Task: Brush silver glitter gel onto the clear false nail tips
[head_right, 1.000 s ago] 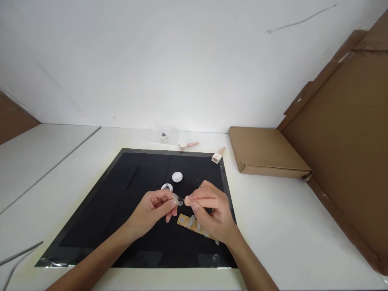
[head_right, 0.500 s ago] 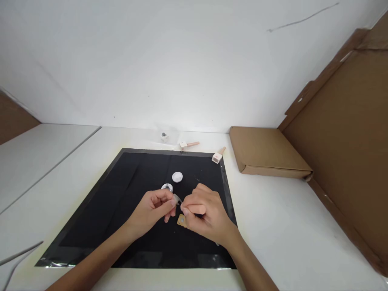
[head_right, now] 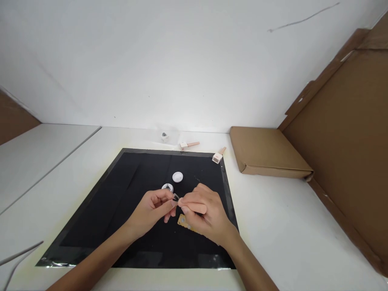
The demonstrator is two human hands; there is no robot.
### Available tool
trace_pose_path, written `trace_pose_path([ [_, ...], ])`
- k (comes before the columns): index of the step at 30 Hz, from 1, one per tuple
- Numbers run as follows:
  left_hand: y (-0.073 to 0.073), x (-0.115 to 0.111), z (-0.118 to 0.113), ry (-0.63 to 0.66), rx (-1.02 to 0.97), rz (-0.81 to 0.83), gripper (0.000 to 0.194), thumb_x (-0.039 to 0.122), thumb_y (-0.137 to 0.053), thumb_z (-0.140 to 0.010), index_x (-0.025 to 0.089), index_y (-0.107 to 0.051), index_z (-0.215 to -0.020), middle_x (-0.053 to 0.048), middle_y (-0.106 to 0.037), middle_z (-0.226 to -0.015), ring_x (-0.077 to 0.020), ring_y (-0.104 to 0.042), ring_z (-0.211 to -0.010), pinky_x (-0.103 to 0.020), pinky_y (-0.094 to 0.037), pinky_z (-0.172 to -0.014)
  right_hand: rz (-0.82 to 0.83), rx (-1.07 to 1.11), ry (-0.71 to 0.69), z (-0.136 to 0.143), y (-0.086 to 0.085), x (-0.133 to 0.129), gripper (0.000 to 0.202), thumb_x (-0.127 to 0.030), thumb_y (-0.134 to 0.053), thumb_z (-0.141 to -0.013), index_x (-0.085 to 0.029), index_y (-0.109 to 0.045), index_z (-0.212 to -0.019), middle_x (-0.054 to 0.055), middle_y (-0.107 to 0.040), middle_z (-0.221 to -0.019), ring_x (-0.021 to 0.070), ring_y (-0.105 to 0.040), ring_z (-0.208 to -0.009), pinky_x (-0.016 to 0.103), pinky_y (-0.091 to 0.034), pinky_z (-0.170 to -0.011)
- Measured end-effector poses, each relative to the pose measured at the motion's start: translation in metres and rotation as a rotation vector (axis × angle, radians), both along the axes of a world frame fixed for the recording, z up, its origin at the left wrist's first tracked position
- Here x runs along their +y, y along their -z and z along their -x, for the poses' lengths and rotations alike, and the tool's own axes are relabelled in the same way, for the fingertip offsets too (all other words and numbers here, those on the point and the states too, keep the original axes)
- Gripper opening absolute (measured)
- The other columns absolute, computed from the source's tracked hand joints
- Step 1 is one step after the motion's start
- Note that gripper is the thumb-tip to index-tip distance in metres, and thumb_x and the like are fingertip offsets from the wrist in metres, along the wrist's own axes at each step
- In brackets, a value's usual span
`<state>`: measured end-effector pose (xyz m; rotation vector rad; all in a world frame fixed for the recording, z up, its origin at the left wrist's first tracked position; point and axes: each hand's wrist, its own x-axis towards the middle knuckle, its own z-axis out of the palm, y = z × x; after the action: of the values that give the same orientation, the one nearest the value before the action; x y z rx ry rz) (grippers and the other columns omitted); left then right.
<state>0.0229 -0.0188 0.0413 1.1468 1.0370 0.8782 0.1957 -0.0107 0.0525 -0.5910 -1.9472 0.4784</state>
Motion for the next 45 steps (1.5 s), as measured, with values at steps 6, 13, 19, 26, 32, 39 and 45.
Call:
trace_pose_path([
  [6,0.001,0.001,0.004,-0.026,0.009,-0.027,0.024,0.031,-0.063,-0.072,0.014,-0.055,-0.057,0.002,-0.057,-0.051,-0.0049,-0.045,-0.039,-0.019,-0.036,-0.043,-0.046,-0.011,0.029,0.001,0.002,0.002,0.018,-0.004,-0.053,-0.077,-0.021,-0.059,-0.073,0.000,-0.065,-0.060,0.0129,-0.049,-0.048,0.029,-0.041,-0.048],
  [13,0.001,0.001,0.005,-0.007,-0.002,-0.031,0.026,0.033,-0.063,-0.073,0.014,-0.055,-0.057,0.002,-0.057,-0.052,-0.0052,-0.045,-0.040,-0.019,-0.036,-0.044,0.031,0.140,-0.002,-0.001,0.009,-0.001,0.023,-0.007,-0.053,-0.084,-0.023,-0.067,-0.093,0.004,-0.070,-0.080,0.0155,-0.054,-0.061,0.029,-0.044,-0.053],
  [19,-0.001,0.001,0.003,0.013,-0.012,-0.023,0.026,0.035,-0.065,-0.072,0.014,-0.055,-0.059,0.002,-0.058,-0.053,-0.0056,-0.046,-0.041,-0.019,-0.036,-0.044,0.112,0.039,-0.032,0.000,0.001,-0.002,0.021,-0.013,-0.055,-0.086,-0.024,-0.066,-0.100,0.003,-0.071,-0.077,0.0155,-0.056,-0.057,0.031,-0.046,-0.055],
  [26,-0.003,0.003,0.009,-0.023,-0.041,-0.061,0.029,0.038,-0.065,-0.074,0.014,-0.057,-0.060,0.002,-0.057,-0.053,-0.0058,-0.045,-0.042,-0.020,-0.037,-0.045,0.033,0.051,-0.026,0.003,0.000,0.000,0.021,-0.007,-0.053,-0.083,-0.023,-0.066,-0.079,0.001,-0.069,-0.068,0.0141,-0.054,-0.052,0.030,-0.043,-0.052],
  [32,-0.002,0.000,0.014,0.000,-0.081,-0.099,0.030,0.042,-0.066,-0.074,0.014,-0.059,-0.066,0.001,-0.059,-0.059,-0.0074,-0.048,-0.047,-0.022,-0.039,-0.049,0.098,0.301,-0.055,0.000,0.016,0.000,0.020,-0.011,-0.052,-0.088,-0.025,-0.065,-0.083,0.002,-0.068,-0.079,0.0151,-0.056,-0.060,0.032,-0.044,-0.056],
  [39,0.002,-0.001,0.015,0.063,-0.093,-0.178,0.025,0.038,-0.061,-0.081,0.014,-0.064,-0.075,-0.002,-0.063,-0.070,-0.0093,-0.051,-0.058,-0.024,-0.041,-0.059,0.208,0.412,-0.021,-0.001,0.028,-0.002,0.012,-0.021,-0.056,-0.090,-0.026,-0.065,-0.085,0.002,-0.067,-0.088,0.0166,-0.063,-0.070,0.038,-0.050,-0.069],
  [45,0.003,-0.002,0.014,0.078,-0.069,-0.198,0.026,0.039,-0.060,-0.081,0.014,-0.067,-0.076,-0.001,-0.059,-0.069,-0.0101,-0.049,-0.059,-0.024,-0.042,-0.060,0.302,0.441,0.048,0.000,0.030,-0.006,0.010,-0.027,-0.057,-0.090,-0.024,-0.064,-0.083,0.005,-0.067,-0.088,0.0191,-0.065,-0.076,0.032,-0.052,-0.057],
])
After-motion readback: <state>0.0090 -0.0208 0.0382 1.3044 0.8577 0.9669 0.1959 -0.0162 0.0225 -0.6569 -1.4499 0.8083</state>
